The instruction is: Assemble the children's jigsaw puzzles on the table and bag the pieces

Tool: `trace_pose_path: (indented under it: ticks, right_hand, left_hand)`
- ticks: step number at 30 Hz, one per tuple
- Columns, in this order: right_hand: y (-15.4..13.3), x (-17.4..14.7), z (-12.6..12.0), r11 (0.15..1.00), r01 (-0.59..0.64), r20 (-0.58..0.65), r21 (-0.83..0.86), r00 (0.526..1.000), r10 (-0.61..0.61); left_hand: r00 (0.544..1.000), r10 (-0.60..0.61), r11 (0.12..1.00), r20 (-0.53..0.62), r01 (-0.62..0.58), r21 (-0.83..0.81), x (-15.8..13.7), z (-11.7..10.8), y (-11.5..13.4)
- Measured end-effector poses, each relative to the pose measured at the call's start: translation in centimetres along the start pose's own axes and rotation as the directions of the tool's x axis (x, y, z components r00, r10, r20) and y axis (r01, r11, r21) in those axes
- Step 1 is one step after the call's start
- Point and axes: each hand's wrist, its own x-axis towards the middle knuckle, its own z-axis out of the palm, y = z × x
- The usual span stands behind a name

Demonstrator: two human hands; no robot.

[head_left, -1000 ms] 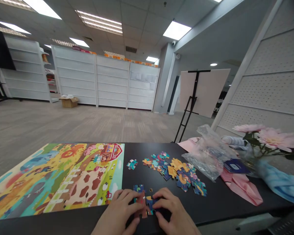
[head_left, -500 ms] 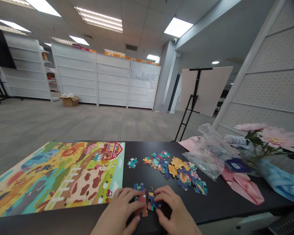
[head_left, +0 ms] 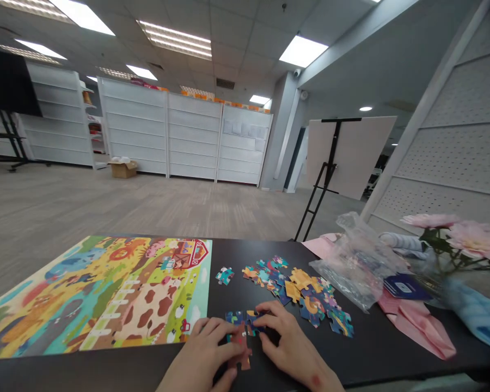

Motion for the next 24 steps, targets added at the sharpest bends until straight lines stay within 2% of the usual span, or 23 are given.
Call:
trace_pose_path:
  ticks: [11, 24]
  right_hand:
    - [-0.1, 0.1, 0.0, 0.999, -0.047, 0.012, -0.013, 0.999, 0.047]
    - [-1.7, 0.7, -0.4, 0.999, 0.016, 0.110, -0.045, 0.994, -0.011]
  left_hand:
    - [0.999, -0.031, 0.999, 0.028, 0.032, -0.026, -0.2, -0.1, 0.1]
    - [0.999, -0.023, 1.000, 0.035, 0.024, -0.015, -0.1, -0.5, 0.4]
